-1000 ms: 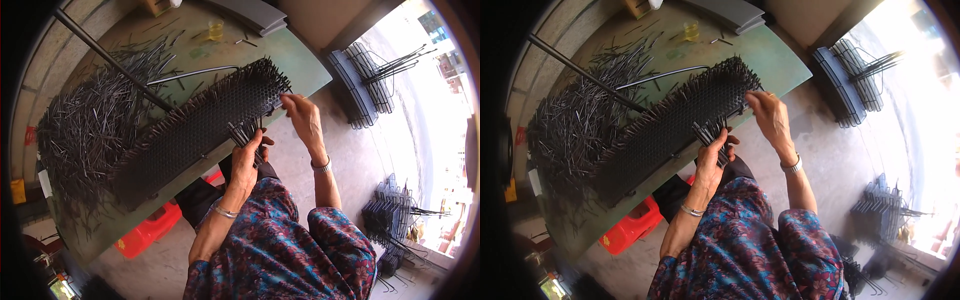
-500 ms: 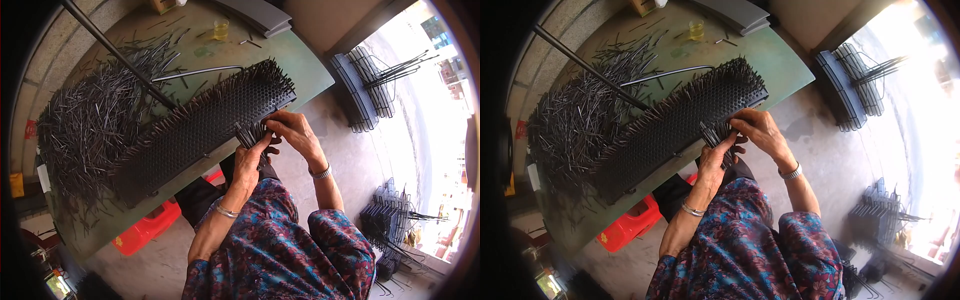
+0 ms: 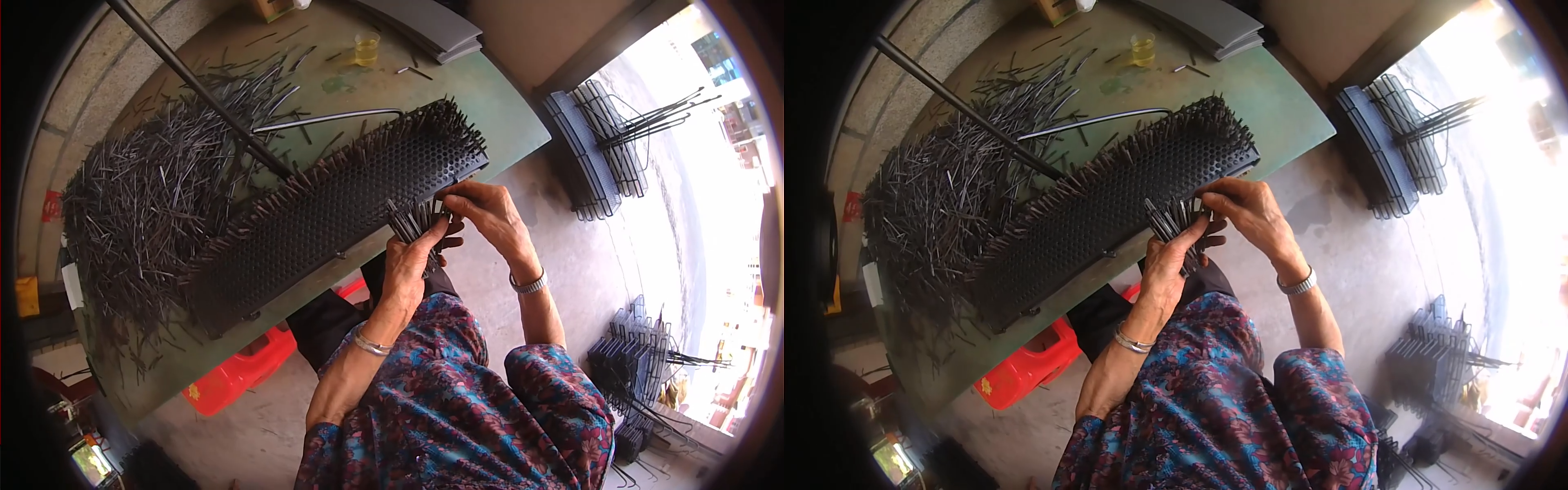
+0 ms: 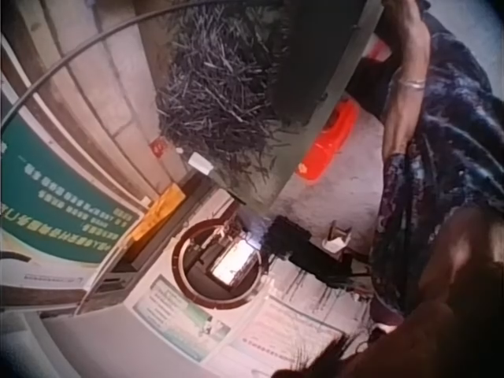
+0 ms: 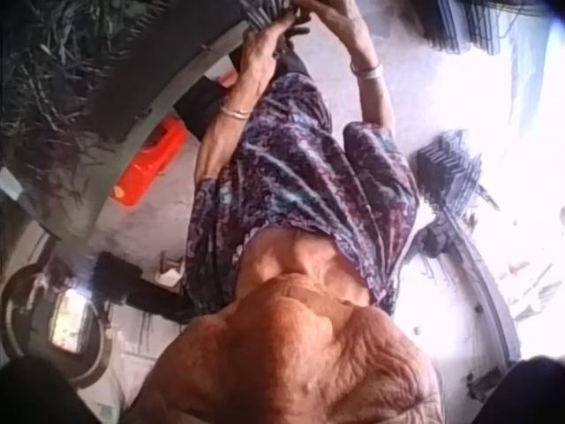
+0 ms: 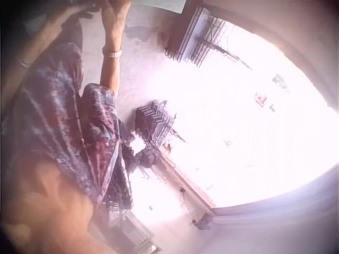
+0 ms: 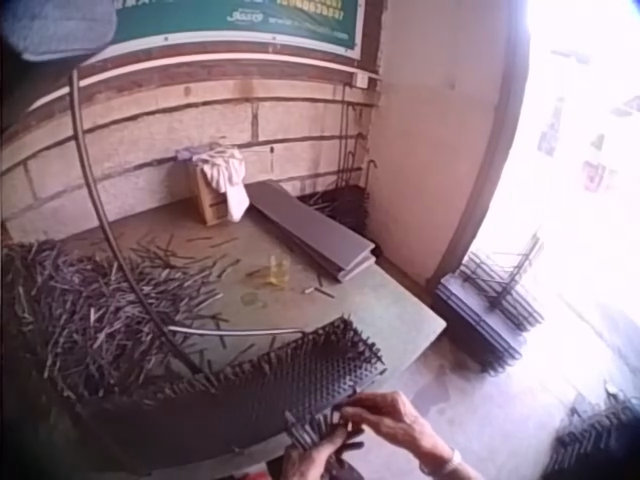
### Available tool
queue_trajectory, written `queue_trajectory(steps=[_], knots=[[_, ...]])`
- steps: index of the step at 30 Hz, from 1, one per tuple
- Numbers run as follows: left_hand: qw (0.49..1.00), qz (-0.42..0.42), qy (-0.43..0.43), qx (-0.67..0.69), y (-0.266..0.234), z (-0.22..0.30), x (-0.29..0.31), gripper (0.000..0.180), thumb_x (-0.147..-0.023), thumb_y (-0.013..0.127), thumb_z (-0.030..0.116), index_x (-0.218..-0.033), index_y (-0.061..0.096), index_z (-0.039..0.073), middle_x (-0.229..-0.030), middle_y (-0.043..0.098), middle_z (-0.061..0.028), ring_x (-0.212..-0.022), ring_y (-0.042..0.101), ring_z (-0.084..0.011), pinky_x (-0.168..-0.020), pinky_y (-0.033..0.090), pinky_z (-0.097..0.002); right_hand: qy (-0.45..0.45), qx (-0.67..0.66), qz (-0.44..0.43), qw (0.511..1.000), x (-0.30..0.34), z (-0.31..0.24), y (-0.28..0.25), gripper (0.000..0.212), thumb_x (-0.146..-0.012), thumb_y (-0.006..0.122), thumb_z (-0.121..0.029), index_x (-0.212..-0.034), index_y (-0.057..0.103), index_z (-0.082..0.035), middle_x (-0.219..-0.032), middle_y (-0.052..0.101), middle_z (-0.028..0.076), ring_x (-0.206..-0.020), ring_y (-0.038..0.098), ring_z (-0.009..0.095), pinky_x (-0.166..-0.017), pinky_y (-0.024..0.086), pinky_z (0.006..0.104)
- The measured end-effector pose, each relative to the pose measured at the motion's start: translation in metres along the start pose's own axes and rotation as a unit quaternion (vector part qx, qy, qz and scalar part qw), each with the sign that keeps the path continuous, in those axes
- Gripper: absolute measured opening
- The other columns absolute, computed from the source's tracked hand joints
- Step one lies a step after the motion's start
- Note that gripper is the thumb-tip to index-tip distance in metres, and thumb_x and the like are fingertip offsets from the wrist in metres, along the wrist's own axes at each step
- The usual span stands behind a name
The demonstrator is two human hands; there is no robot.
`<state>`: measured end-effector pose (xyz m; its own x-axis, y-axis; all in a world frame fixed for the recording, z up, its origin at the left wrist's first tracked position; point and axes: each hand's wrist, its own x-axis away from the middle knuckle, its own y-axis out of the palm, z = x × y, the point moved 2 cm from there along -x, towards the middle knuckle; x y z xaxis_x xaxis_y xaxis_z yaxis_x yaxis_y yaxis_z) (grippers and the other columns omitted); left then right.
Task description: The recorder is picking up individual metal pins from a large pile and inserting them into holes on a perforated metal tray.
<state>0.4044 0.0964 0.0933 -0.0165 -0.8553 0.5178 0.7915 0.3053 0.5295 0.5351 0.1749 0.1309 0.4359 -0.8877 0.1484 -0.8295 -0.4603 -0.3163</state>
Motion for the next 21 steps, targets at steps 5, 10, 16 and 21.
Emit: queue_trajectory(steps=[5, 10, 16, 21], knots=[[1.0, 0.01, 0.018, -0.012, -0.002, -0.002, -0.002, 0.02, -0.09, 0.068, 0.023, -0.103, 0.069, 0.007, -0.093, 0.074, -0.0053, -0.077, 0.071, -0.0147, -0.056, 0.042, -0.0239, -0.022, 0.017, 0.004, 1.0, -0.004, 0.006, 0.0, 0.023, -0.093, 0.062, -0.015, -0.104, 0.068, 0.004, -0.08, 0.067, 0.004, -0.073, 0.06, 0.009, -0.066, 0.05, 0.026], [0.998, 0.027, 0.04, -0.034, -0.007, -0.004, -0.004, 0.02, -0.09, 0.068, 0.022, -0.102, 0.069, 0.007, -0.09, 0.074, -0.005, -0.075, 0.07, -0.0145, -0.055, 0.042, -0.0239, -0.003, 0.003, -0.012, 1.0, -0.005, 0.001, 0.0, 0.02, -0.092, 0.061, -0.013, -0.099, 0.067, 0.004, -0.079, 0.068, 0.006, -0.073, 0.063, 0.011, -0.067, 0.051, 0.0268], [0.999, 0.017, 0.015, 0.027, -0.014, -0.008, -0.011, 0.034, -0.089, 0.07, 0.031, -0.111, 0.065, 0.007, -0.1, 0.072, -0.0104, -0.085, 0.07, -0.018, -0.055, 0.045, -0.0241, -0.054, -0.009, 0.073, 0.996, -0.011, -0.005, -0.011, 0.013, -0.091, 0.06, -0.005, -0.098, 0.064, 0.005, -0.078, 0.068, 0.008, -0.073, 0.066, 0.012, -0.067, 0.052, 0.0264], [0.997, -0.003, -0.025, 0.07, -0.015, -0.004, -0.016, 0.035, -0.091, 0.067, 0.034, -0.114, 0.062, 0.008, -0.1, 0.071, -0.0119, -0.088, 0.07, -0.02, -0.061, 0.049, -0.0266, -0.178, 0.069, 0.266, 0.945, -0.037, -0.023, -0.02, 0.009, -0.089, 0.062, -0.002, -0.097, 0.065, 0.003, -0.077, 0.067, 0.008, -0.071, 0.065, 0.013, -0.065, 0.05, 0.0255]])
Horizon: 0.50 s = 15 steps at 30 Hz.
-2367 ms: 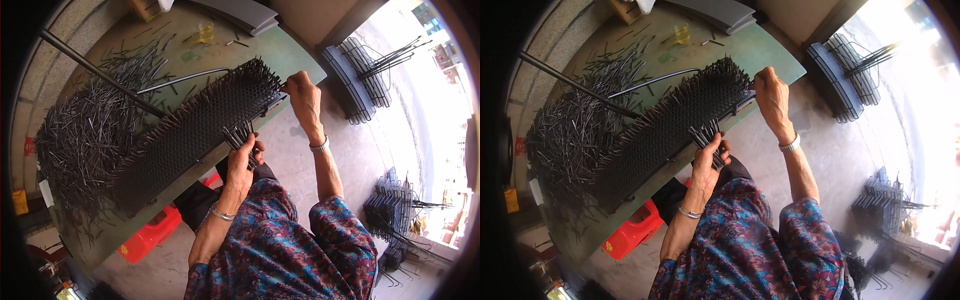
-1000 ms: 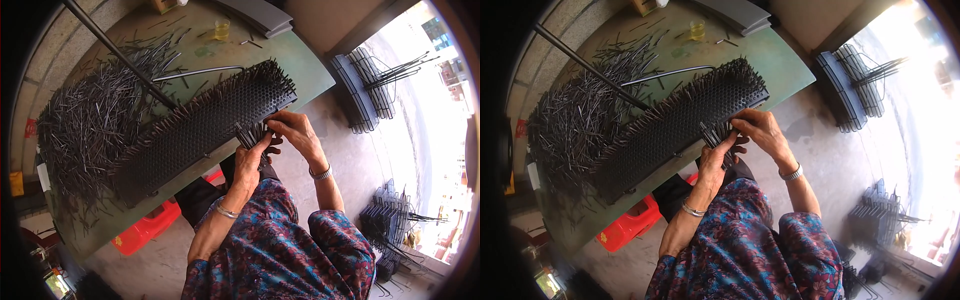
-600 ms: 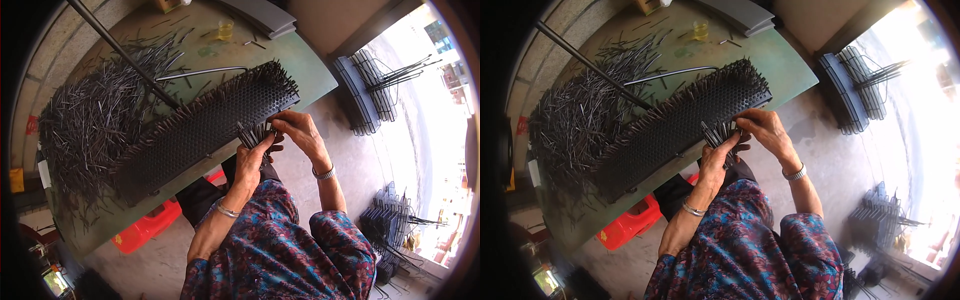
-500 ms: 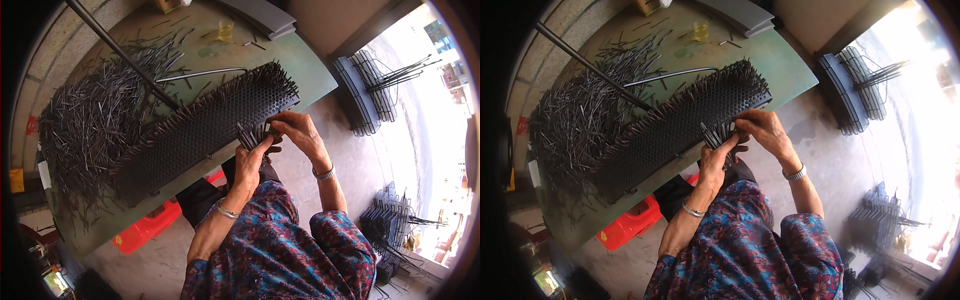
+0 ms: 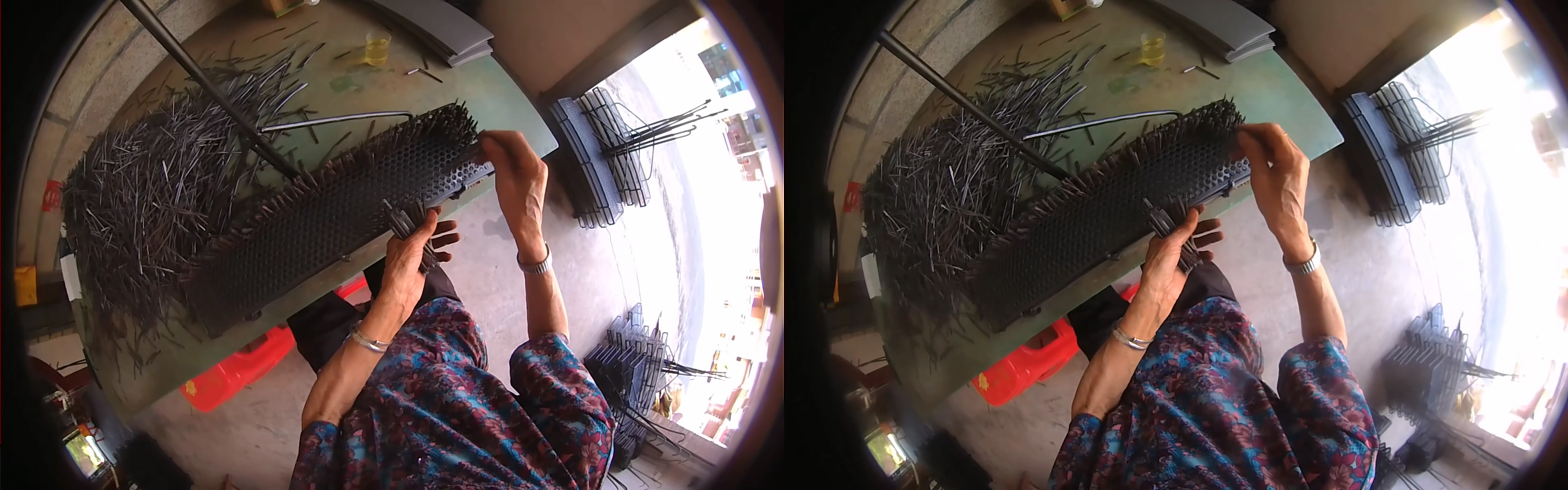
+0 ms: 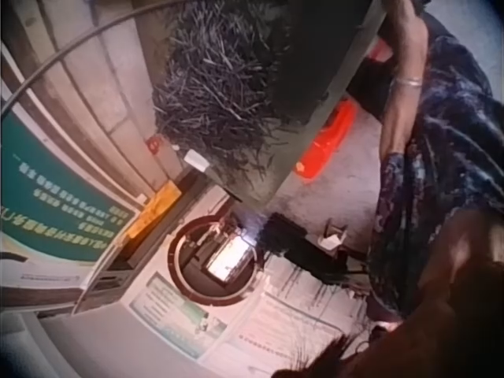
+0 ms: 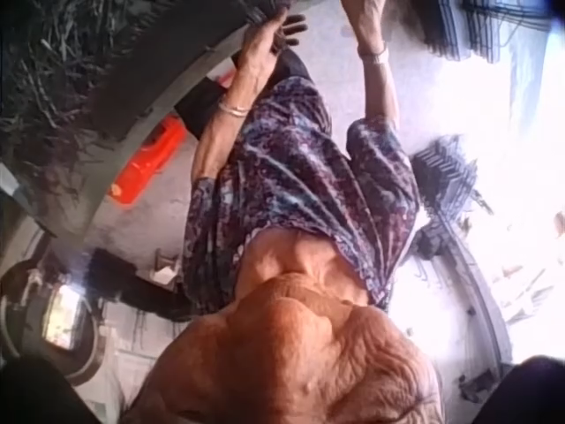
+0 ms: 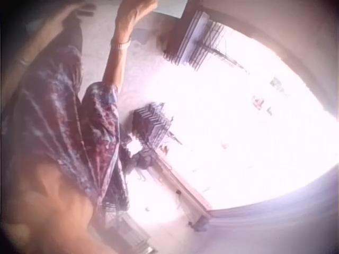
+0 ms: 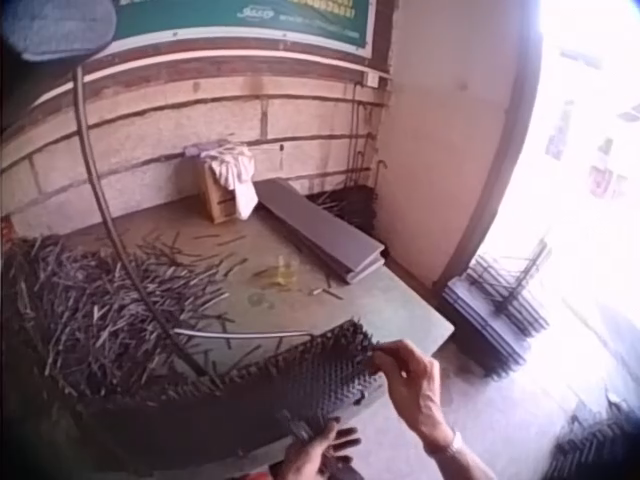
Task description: The recorder is picking up individual metal pins from a large pile and inserting them into holes on a perforated metal tray.
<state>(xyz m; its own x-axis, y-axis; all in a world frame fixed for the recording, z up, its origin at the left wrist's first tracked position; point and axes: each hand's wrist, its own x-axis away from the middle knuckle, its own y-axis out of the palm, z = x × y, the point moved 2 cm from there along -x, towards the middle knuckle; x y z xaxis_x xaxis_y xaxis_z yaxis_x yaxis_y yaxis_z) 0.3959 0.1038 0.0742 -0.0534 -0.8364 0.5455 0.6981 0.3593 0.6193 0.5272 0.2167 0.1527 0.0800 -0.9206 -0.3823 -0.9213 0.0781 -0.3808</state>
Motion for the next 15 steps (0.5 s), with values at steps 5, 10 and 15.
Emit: queue_trajectory(steps=[5, 10, 15], knots=[[0.998, -0.007, -0.044, 0.052, -0.005, -0.01, -0.006, 0.029, -0.092, 0.066, 0.028, -0.114, 0.061, 0.009, -0.097, 0.071, -0.011, -0.088, 0.07, -0.0194, -0.068, 0.05, -0.0296, -0.033, 0.015, 0.052, 0.998, -0.021, 0.02, 0.027, 0.01, -0.088, 0.064, -0.005, -0.096, 0.065, 0.0, -0.083, 0.066, 0.011, -0.068, 0.064, 0.015, -0.063, 0.049, 0.0271], [0.996, -0.007, -0.069, 0.062, -0.005, -0.011, -0.007, 0.029, -0.093, 0.064, 0.027, -0.116, 0.06, 0.009, -0.096, 0.071, -0.0103, -0.088, 0.069, -0.0191, -0.07, 0.051, -0.0299, -0.077, 0.034, 0.064, 0.994, -0.027, 0.031, 0.04, 0.009, -0.088, 0.063, -0.004, -0.096, 0.065, 0.001, -0.084, 0.065, 0.012, -0.067, 0.065, 0.018, -0.063, 0.05, 0.0288], [0.994, -0.019, -0.07, 0.081, -0.008, -0.012, -0.005, 0.031, -0.094, 0.063, 0.029, -0.117, 0.059, 0.009, -0.1, 0.069, -0.0109, -0.094, 0.067, -0.0208, -0.077, 0.053, -0.0345, -0.1, 0.067, 0.055, 0.991, -0.026, 0.028, 0.045, 0.008, -0.088, 0.062, -0.004, -0.095, 0.064, 0.0, -0.085, 0.065, 0.013, -0.067, 0.066, 0.021, -0.063, 0.05, 0.0305]])
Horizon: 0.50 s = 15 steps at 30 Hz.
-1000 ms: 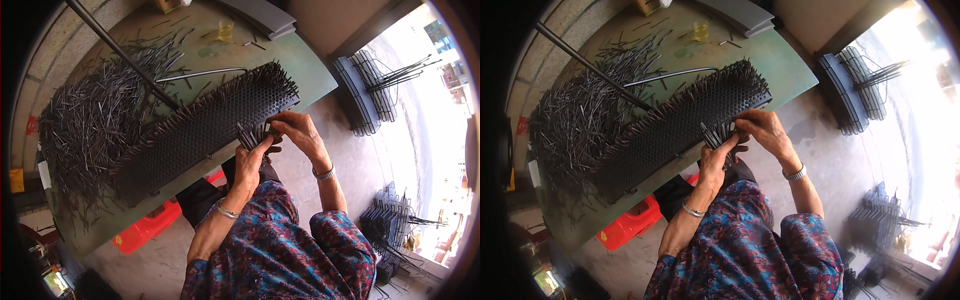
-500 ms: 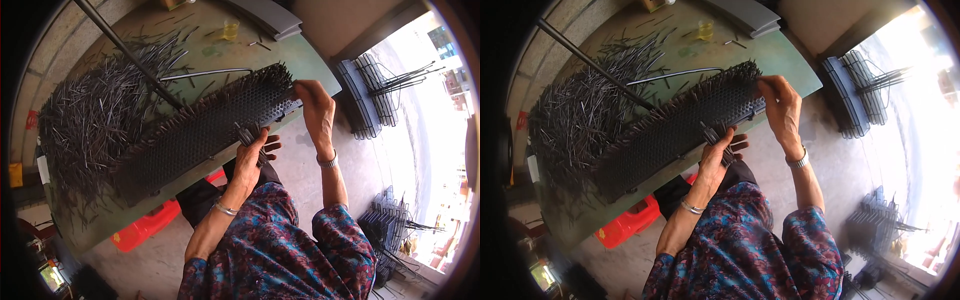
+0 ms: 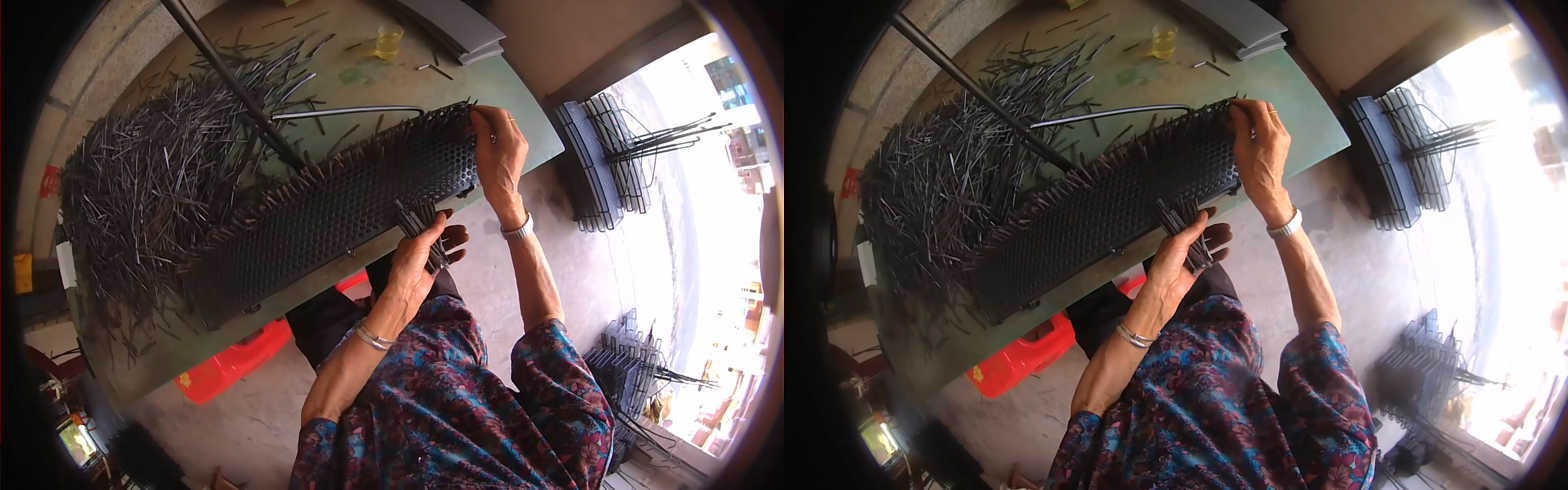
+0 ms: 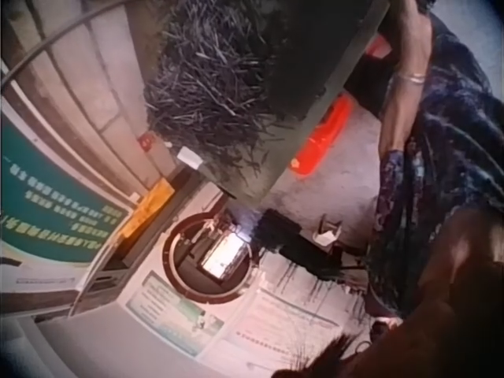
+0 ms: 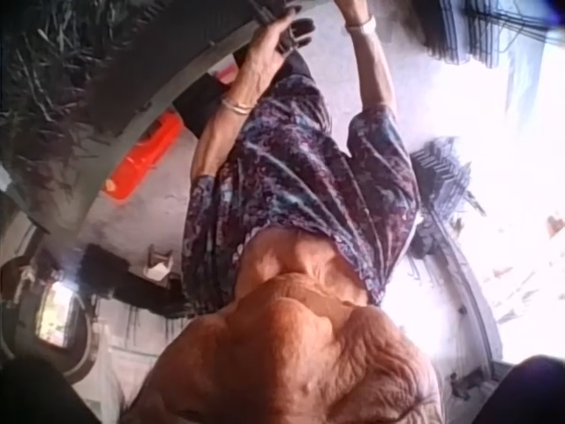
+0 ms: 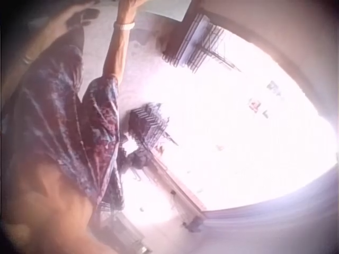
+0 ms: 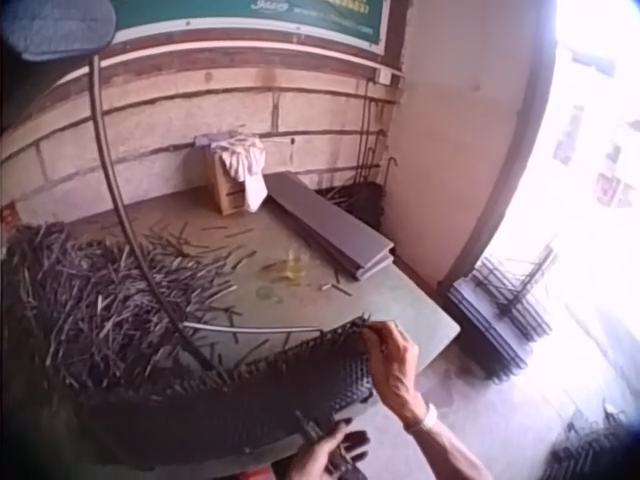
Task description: The recorder is picking up individual metal pins from a large pile and inserting them into holes on a perforated metal tray.
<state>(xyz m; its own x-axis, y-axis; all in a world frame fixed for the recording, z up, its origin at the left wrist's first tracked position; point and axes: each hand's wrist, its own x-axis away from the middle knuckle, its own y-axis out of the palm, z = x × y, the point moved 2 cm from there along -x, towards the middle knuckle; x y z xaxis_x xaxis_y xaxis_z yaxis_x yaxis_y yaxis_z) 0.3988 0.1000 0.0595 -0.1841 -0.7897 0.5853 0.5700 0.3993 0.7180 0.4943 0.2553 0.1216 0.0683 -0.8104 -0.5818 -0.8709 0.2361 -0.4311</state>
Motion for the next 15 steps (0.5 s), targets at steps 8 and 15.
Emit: queue_trajectory(steps=[8, 15], knots=[[1.0, -0.019, 0.013, 0.016, 0.0021, 0.001, -0.0012, 0.031, -0.097, 0.058, 0.027, -0.118, 0.057, 0.005, -0.104, 0.066, -0.0163, -0.098, 0.066, -0.0259, -0.087, 0.055, -0.0419, -0.063, 0.082, 0.007, 0.995, 0.0009, 0.001, 0.0024, 0.01, -0.09, 0.063, -0.006, -0.097, 0.065, -0.001, -0.083, 0.065, 0.011, -0.07, 0.065, 0.019, -0.065, 0.05, 0.0297], [1.0, -0.004, 0.019, 0.016, -0.0006, -0.0018, -0.0017, 0.028, -0.098, 0.057, 0.028, -0.113, 0.056, 0.005, -0.104, 0.066, -0.0167, -0.1, 0.066, -0.0267, -0.084, 0.056, -0.0427, -0.013, 0.056, -0.03, 0.998, 0.0049, -0.0078, 0.0019, 0.01, -0.088, 0.063, -0.006, -0.096, 0.064, -0.002, -0.082, 0.062, 0.013, -0.072, 0.063, 0.028, -0.066, 0.049, 0.0366]])
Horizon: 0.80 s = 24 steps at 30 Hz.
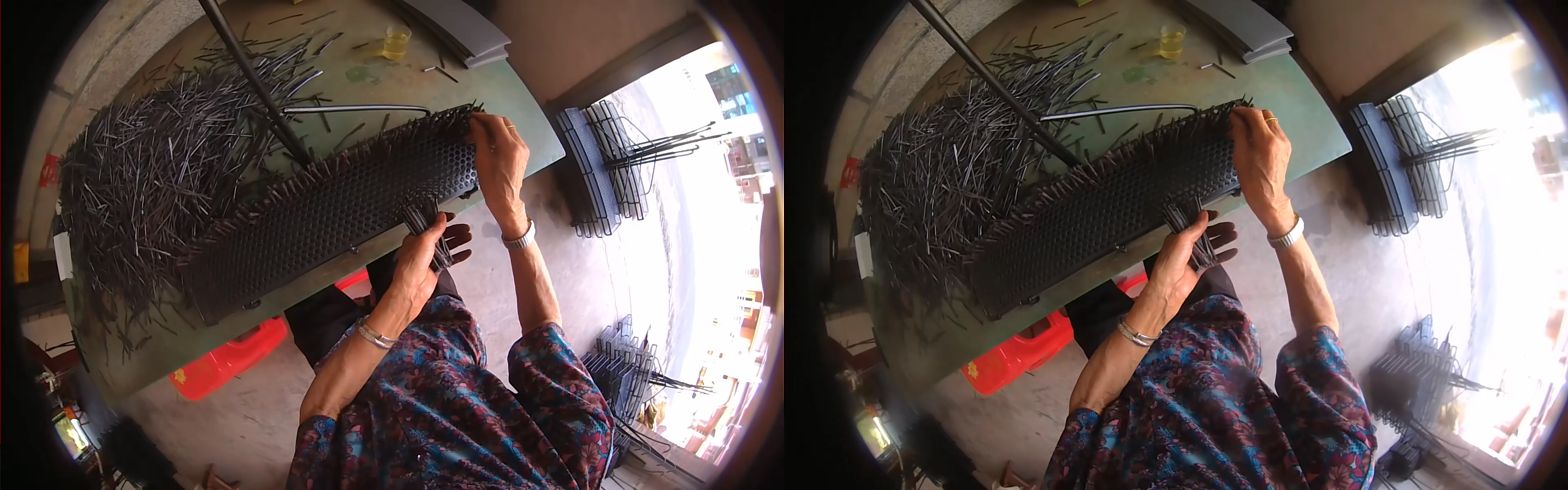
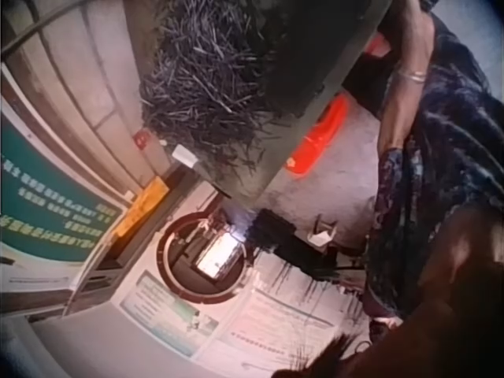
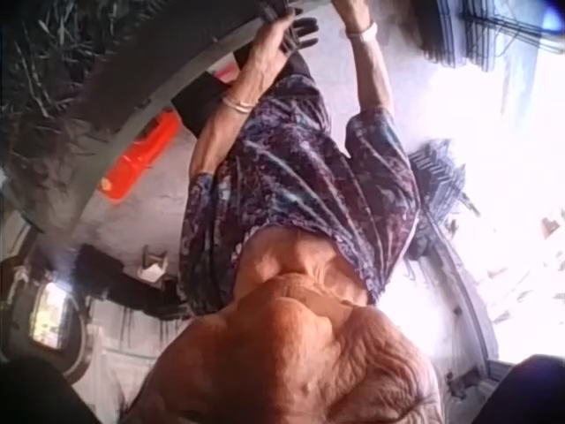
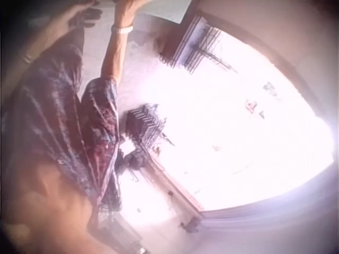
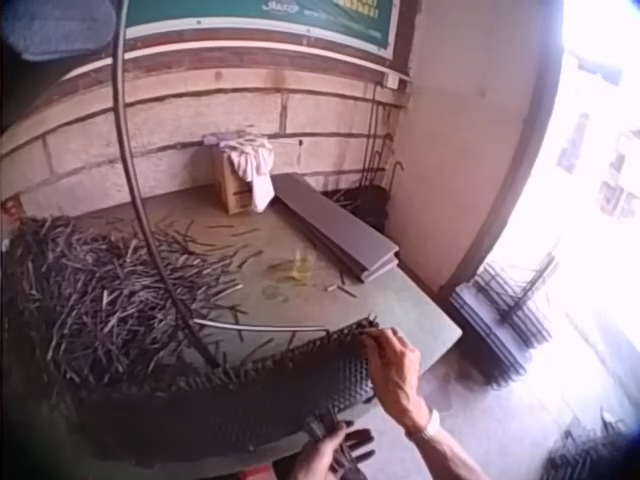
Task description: The recorder is picking up individual metal pins from a large pile and inserting them into holes on a perforated metal tray.
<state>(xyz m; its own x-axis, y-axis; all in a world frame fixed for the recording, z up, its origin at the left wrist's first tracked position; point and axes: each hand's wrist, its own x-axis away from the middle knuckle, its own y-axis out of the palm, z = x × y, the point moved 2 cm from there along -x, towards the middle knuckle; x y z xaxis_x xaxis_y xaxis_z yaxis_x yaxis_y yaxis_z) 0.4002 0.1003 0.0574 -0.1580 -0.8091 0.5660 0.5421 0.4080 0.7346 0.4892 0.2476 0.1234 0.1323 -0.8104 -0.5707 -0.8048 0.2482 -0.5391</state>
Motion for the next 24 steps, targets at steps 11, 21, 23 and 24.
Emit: queue_trajectory(steps=[11, 21, 23, 24], knots=[[0.998, -0.013, 0.042, -0.039, 0.0, 0.001, 0.003, 0.028, -0.096, 0.06, 0.033, -0.111, 0.058, 0.009, -0.078, 0.062, -0.0053, -0.063, 0.053, -0.0118, -0.068, 0.053, -0.0328, 0.01, 0.119, -0.029, 0.992, -0.005, 0.011, 0.003, 0.015, -0.085, 0.067, -0.023, -0.096, 0.073, -0.014, -0.086, 0.061, 0.008, -0.077, 0.061, 0.027, -0.067, 0.047, 0.0384], [0.998, 0.025, 0.057, -0.027, 0.01, 0.006, 0.015, 0.033, -0.094, 0.064, 0.033, -0.112, 0.06, 0.006, -0.077, 0.063, -0.004, -0.065, 0.056, -0.0102, -0.06, 0.052, -0.0292, -0.09, 0.222, -0.02, 0.971, 0.013, 0.002, 0.001, 0.02, -0.089, 0.065, -0.021, -0.106, 0.072, -0.012, -0.095, 0.063, 0.007, -0.087, 0.057, 0.025, -0.078, 0.044, 0.0374], [0.997, 0.033, 0.066, -0.026, 0.007, 0.008, 0.016, 0.034, -0.093, 0.064, 0.034, -0.112, 0.06, 0.006, -0.078, 0.063, -0.0038, -0.066, 0.057, -0.0105, -0.06, 0.051, -0.0286, -0.081, 0.166, -0.025, 0.982, 0.021, -0.003, -0.007, 0.023, -0.089, 0.066, -0.021, -0.109, 0.071, -0.011, -0.097, 0.061, 0.008, -0.087, 0.057, 0.025, -0.076, 0.043, 0.0372], [0.995, 0.042, 0.082, -0.031, 0.006, 0.009, 0.016, 0.033, -0.094, 0.064, 0.034, -0.108, 0.062, 0.004, -0.078, 0.064, -0.0049, -0.065, 0.057, -0.0112, -0.058, 0.05, -0.0287, -0.07, 0.113, -0.03, 0.991, 0.025, -0.008, -0.012, 0.026, -0.089, 0.066, -0.021, -0.111, 0.069, -0.01, -0.099, 0.06, 0.009, -0.086, 0.056, 0.025, -0.074, 0.043, 0.037]])
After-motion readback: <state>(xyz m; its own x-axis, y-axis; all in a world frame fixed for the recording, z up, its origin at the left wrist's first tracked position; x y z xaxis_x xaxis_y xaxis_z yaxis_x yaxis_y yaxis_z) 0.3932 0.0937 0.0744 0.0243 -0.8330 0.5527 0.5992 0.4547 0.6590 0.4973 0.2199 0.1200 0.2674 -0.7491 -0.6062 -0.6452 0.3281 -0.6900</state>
